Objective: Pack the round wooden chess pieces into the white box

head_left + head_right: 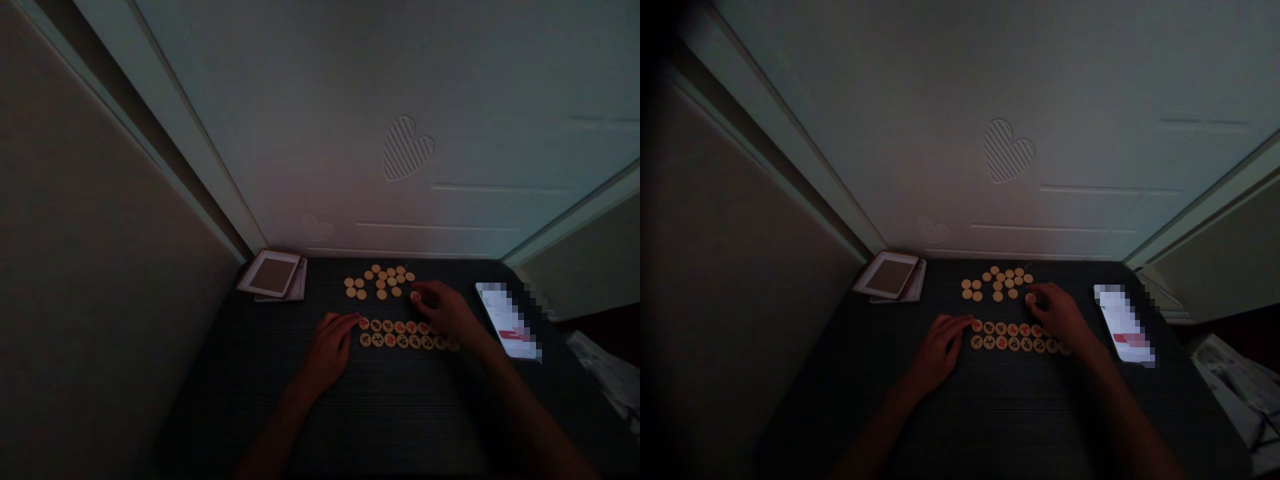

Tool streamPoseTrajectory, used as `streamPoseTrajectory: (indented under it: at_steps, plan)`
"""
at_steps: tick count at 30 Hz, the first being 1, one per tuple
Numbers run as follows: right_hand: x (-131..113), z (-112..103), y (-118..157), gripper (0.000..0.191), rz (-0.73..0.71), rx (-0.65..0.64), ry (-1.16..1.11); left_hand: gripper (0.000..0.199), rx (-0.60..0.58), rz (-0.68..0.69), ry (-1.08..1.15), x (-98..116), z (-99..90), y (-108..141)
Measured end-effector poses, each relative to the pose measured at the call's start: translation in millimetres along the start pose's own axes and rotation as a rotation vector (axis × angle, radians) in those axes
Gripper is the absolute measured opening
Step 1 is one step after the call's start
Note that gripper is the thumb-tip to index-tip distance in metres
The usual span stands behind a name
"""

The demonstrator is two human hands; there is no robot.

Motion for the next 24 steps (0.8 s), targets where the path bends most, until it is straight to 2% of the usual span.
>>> streamPoseTrajectory:
  at_steps: [4, 10, 13, 17, 24]
  plan:
    - [3, -8, 13, 0.03, 0.02, -0.054, -0.136, 0.048, -0.009, 0.003, 0.003, -2, 1.8, 0]
    - [20, -14, 29, 0.037, 0.229, -0.184, -0.438, 0.052, -0.013, 0.016, -0.001, -5, 4.0, 1]
    - [30, -25, 36, 0.038, 0.28, -0.182, -0.401, 0.051, -0.012, 0.019, -0.009, -6, 5.0, 1]
    - [49, -39, 39, 0.037, 0.299, -0.119, -0.356, 0.049, -0.004, 0.012, -0.014, -8, 5.8, 1]
    - [73, -31, 34, 0.034, 0.322, -0.101, -0.312, 0.052, 0.013, 0.037, -0.013, -5, 3.1, -1]
Point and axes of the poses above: each hand's wrist, its own y-axis away from the middle knuckle, its own z-axis out of the palm, x = y × z, the point moved 6 cm from there along -y, towards the middle knuckle, and after that the axes turned 14 degrees about z, right-handed, at the moved point
